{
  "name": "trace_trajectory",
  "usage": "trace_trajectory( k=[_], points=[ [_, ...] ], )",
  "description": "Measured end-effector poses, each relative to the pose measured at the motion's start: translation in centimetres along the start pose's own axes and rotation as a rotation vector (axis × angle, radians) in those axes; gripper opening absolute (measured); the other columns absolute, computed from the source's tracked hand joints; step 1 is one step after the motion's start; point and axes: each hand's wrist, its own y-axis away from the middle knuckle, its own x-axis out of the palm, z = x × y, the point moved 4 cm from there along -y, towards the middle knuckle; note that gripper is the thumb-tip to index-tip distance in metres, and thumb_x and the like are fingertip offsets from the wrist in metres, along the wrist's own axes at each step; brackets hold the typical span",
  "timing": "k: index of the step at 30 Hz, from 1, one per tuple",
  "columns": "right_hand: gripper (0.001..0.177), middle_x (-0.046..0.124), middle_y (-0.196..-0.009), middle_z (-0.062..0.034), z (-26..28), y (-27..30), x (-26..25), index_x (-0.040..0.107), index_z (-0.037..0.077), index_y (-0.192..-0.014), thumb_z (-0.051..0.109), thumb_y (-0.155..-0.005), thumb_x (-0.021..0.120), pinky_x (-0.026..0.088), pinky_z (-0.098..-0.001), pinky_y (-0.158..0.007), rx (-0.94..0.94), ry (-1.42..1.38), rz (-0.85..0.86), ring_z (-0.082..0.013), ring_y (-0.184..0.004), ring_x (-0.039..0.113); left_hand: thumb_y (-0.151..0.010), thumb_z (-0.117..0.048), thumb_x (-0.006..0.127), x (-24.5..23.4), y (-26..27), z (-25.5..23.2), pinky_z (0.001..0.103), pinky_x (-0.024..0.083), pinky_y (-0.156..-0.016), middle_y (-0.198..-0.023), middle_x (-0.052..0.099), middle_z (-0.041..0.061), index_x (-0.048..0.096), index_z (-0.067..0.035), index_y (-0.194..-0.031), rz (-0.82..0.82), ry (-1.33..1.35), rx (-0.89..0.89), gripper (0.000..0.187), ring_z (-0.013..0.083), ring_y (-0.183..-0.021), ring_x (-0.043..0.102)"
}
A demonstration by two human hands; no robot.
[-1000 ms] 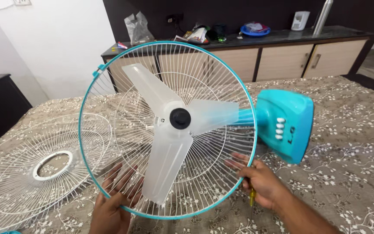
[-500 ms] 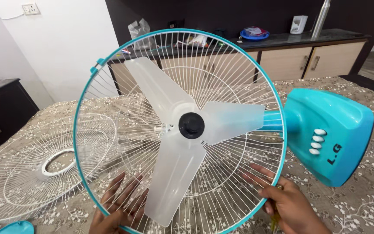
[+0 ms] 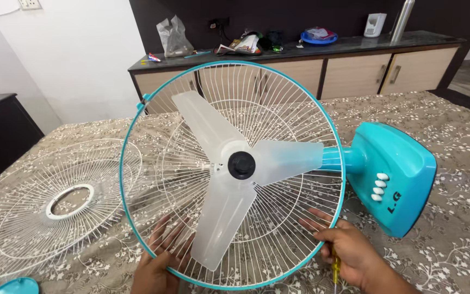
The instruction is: The person disassembles a teal LG table fan on a table. They remove the front grille, unscrew the center cap, detach the fan blades, and then remove the rear grille and motor housing from the neck.
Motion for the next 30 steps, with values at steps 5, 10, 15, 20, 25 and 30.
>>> trace_trajectory(
  k=[5,10,15,20,25,30],
  points=[
    [0.054,0.078,-0.120,-0.0092,-0.7,-1.8,-1.0,0.058,0.013,-0.143,0.001,-0.090,0.056,0.033,-0.0274,-0.045,-0.041,-0.024,-0.020,-0.0115,-0.050,0.042,-0.068,0.002,0.041,-1.1,-1.0,1.4,0.050,0.051,-0.104,-0.147,0.053,0.027,0.032,-0.018,-0.156,-0.003,0.005,-0.023,0.091,0.0412,-0.124,0.061],
    [0.041,0.059,-0.087,-0.0136,-2.7,-2.9,-2.0,0.058,-0.009,-0.133,0.008,-0.097,0.065,0.038,-0.0300,-0.048,-0.102,0.002,-0.087,-0.0133,-0.057,0.048,-0.084,-0.006,0.052,-2.9,-1.8,2.7,0.057,0.047,-0.105,-0.134,0.066,0.037,0.042,-0.008,-0.157,0.003,-0.100,-0.020,0.074,0.0434,-0.112,0.064],
    [0.034,0.079,-0.112,-0.0134,-3.1,-2.5,-4.2,0.055,0.001,-0.126,0.013,-0.095,0.063,0.036,-0.0292,-0.048,-0.139,-0.110,0.074,-0.0109,-0.052,0.040,-0.094,-0.020,0.044,-6.5,-2.7,2.1,0.054,0.053,-0.103,-0.131,0.067,0.031,0.042,-0.005,-0.152,0.047,-0.109,-0.081,0.060,0.0404,-0.113,0.070],
    [0.037,0.060,-0.102,-0.0185,-2.5,-1.6,-5.0,0.058,0.000,-0.138,0.009,-0.102,0.057,0.039,-0.0275,-0.050,-0.180,-0.243,0.440,-0.0086,-0.055,0.042,-0.102,-0.028,0.036,-10.8,-2.6,-1.2,0.052,0.055,-0.100,-0.128,0.067,0.035,0.044,0.001,-0.151,0.032,-0.236,0.109,0.057,0.0413,-0.112,0.069],
    [0.038,0.072,-0.134,-0.0242,-2.0,-1.7,-5.2,0.060,0.001,-0.131,0.007,-0.094,0.053,0.039,-0.0233,-0.048,-0.137,-0.227,0.324,-0.0068,-0.050,0.040,-0.106,-0.037,0.039,-13.7,-0.6,-4.0,0.045,0.059,-0.097,-0.118,0.078,0.025,0.065,0.004,-0.133,-0.193,-0.778,0.240,0.055,0.0323,-0.110,0.076],
    [0.026,0.062,-0.099,-0.0093,-3.1,-3.0,-6.1,0.060,0.000,-0.124,0.017,-0.104,0.062,0.038,-0.0287,-0.048,-0.151,-0.131,0.262,-0.0100,-0.056,0.042,-0.096,-0.046,0.064,-16.6,1.5,-2.9,0.042,0.064,-0.100,-0.114,0.082,0.015,0.076,-0.010,-0.132,-0.288,-1.245,0.260,0.052,0.0271,-0.109,0.080]
  ],
)
